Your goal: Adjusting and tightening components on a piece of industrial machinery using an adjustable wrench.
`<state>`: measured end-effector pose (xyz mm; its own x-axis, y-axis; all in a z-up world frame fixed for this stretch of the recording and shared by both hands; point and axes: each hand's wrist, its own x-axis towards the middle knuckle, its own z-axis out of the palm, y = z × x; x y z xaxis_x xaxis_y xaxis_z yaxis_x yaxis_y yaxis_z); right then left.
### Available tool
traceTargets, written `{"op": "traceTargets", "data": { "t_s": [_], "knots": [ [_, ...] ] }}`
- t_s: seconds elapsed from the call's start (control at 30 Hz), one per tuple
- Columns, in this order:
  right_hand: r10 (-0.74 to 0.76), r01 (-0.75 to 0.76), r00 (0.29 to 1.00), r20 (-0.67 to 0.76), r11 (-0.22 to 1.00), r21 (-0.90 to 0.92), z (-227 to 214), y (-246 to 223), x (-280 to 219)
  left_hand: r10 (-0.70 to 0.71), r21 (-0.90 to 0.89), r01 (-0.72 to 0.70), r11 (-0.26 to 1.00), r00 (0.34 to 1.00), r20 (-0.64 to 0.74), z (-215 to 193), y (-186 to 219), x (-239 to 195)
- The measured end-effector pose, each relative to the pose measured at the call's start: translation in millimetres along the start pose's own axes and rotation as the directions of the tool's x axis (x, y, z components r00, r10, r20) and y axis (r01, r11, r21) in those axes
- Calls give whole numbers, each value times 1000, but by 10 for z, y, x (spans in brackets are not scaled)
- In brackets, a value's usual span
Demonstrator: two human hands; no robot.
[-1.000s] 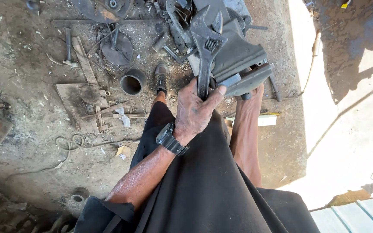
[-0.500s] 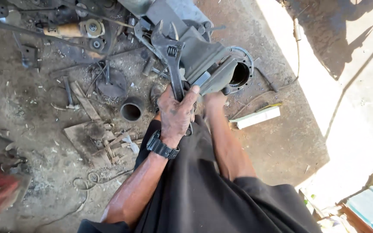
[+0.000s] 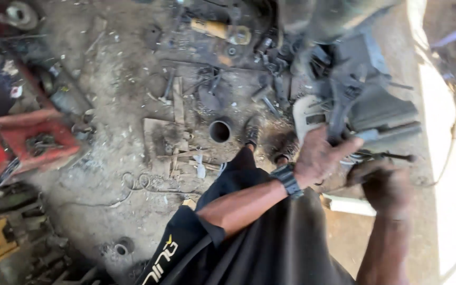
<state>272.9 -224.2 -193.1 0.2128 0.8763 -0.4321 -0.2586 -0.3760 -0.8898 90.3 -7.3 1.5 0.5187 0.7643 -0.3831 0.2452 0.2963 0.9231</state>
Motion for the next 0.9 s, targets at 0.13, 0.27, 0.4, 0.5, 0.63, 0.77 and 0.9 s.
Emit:
{"op": "traceTargets", "data": {
  "t_s": [0.13, 0.27, 0.4, 0.5, 0.63, 0.77, 0.9],
  "knots": [
    [49, -75, 990, -136, 978, -194, 955, -155, -20, -16, -279, 8, 960, 999, -28, -200, -36, -51],
    [103, -131, 975, -199, 982, -134, 1676, -1279, 63, 50, -162, -47, 986, 999, 16, -867, -254, -267],
    [133, -168, 976, -175, 965, -202, 1989, -1585, 170, -20, -38, 17, 999, 997, -74, -1666, -802, -353],
    [150, -221, 965, -216, 908, -357, 2294, -1808, 347, -220, 54, 256, 965, 906, -361, -2232, -1250, 93],
    [189, -335, 927, -323, 803, -492, 2583, -1767, 575, -65, 338, 363, 868, 758, -649, -3148, -2680, 1069],
    [302, -528, 844, -444, 613, -588, 2625, -1282, 967, -230, 10, 403, 915, 544, -807, -3613, -3468, 2253],
    [370, -599, 799, -474, 550, -582, 2565, -648, 1131, -142, 47, 321, 946, 538, -831, -3924, -4441, 3230]
  ]
}}
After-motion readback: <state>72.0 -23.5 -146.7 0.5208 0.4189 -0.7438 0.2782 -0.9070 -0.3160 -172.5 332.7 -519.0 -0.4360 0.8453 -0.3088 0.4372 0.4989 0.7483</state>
